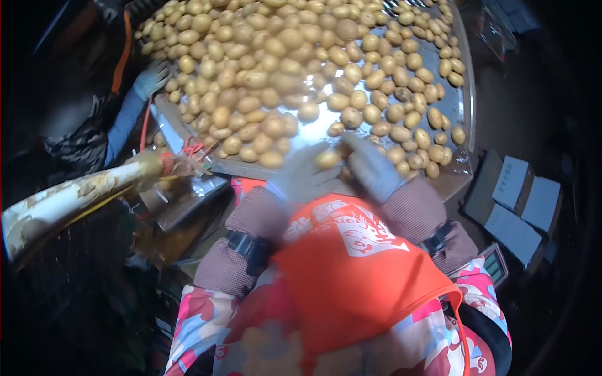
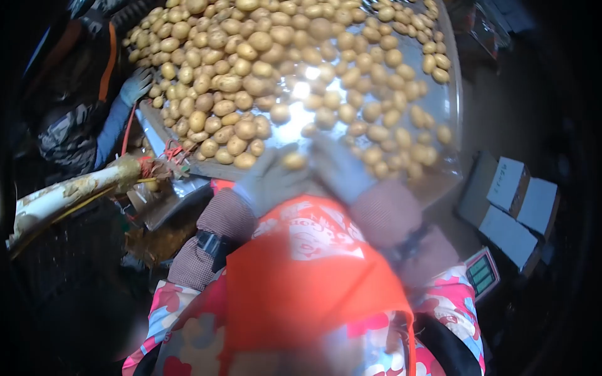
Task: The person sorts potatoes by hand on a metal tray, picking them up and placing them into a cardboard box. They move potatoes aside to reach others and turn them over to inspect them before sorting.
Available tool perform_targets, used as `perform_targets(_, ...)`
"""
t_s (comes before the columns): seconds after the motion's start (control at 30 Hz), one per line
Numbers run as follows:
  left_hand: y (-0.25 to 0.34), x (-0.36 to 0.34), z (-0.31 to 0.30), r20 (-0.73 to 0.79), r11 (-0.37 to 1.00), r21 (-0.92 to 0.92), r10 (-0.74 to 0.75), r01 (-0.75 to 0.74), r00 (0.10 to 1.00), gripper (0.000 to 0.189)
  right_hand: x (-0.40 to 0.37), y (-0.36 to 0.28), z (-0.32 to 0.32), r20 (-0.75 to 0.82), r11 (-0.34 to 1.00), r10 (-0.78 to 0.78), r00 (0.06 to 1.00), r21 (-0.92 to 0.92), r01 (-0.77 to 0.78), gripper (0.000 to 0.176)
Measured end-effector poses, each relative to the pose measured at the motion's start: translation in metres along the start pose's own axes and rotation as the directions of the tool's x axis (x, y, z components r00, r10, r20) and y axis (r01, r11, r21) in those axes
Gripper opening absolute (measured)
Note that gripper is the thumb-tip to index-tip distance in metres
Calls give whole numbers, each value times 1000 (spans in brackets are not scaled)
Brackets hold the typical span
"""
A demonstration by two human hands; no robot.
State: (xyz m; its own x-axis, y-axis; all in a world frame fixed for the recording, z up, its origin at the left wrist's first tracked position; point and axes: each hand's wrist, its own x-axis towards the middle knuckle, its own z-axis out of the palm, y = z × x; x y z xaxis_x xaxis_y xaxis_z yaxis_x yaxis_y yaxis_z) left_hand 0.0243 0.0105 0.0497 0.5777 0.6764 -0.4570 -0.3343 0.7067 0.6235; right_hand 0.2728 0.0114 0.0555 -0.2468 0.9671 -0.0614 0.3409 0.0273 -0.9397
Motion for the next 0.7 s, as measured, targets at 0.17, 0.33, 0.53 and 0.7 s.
perform_targets(0.17,-13,-11,-12,-94,898,395,251,-196,963,36,-22,20,1,128,795,-286,950,-521,309,49)
perform_targets(0.33,32,-18,-37,-396,999,9,35,-35,917,31,-7,33,-13,118,644,-299,947,-708,291,55)
perform_targets(0.53,38,-3,-23,-547,961,235,6,147,837,34,-61,66,-38,59,647,-318,946,-716,262,49)
perform_targets(0.7,32,-2,-35,-571,977,178,3,121,821,32,-123,77,-72,-47,631,-206,978,-770,96,50)
